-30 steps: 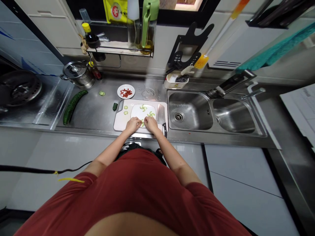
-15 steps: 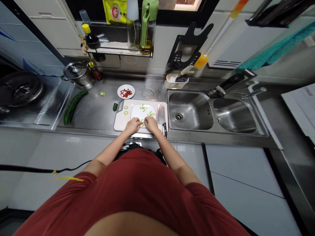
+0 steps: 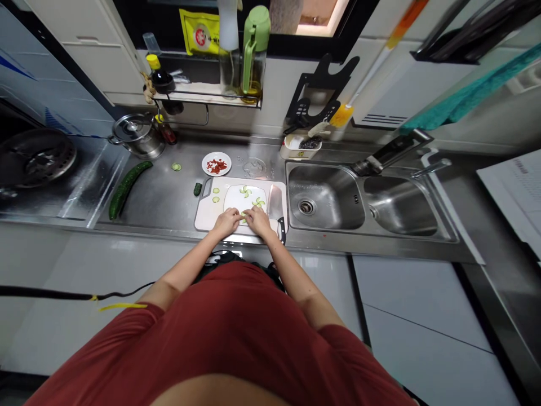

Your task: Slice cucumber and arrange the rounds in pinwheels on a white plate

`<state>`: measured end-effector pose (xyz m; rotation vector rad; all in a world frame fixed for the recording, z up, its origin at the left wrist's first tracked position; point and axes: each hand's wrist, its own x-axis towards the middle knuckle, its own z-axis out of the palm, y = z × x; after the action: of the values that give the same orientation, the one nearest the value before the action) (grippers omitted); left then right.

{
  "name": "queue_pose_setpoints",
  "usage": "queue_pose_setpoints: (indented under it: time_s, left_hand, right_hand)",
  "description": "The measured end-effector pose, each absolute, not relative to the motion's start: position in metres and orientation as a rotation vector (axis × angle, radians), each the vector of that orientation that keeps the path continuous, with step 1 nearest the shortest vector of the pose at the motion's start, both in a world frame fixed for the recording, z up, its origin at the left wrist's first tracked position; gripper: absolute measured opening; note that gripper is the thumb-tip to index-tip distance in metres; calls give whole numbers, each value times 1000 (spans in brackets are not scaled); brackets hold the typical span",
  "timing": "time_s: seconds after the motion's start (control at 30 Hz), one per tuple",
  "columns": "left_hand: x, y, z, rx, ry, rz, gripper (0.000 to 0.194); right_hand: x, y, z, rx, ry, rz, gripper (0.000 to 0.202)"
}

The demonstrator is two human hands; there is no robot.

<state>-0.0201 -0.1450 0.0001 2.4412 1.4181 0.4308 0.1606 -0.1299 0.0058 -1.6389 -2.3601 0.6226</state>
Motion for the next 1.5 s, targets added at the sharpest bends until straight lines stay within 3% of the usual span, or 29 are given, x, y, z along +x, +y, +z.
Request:
queue_pose_setpoints:
  time_s: [0.63,0.83,1.1,1.5]
  left_hand:
    - [-20,-144,3,2442,1424,390,34]
    - [-26,-138,-1,2222,1499,644,45]
    - [-64,-112,-5,1730,2144,852,35]
    - [-78,-97,-12,1743,2190,761,24]
  right_hand:
    - [157,-133,-3,-1645,-2337,520,29]
    - [159,-132,-8,-1568,-2224,566,31]
    - [163,-133,-4,-1432,-1940,611,34]
    - [165,-143,0,-1460,-1861,632,33]
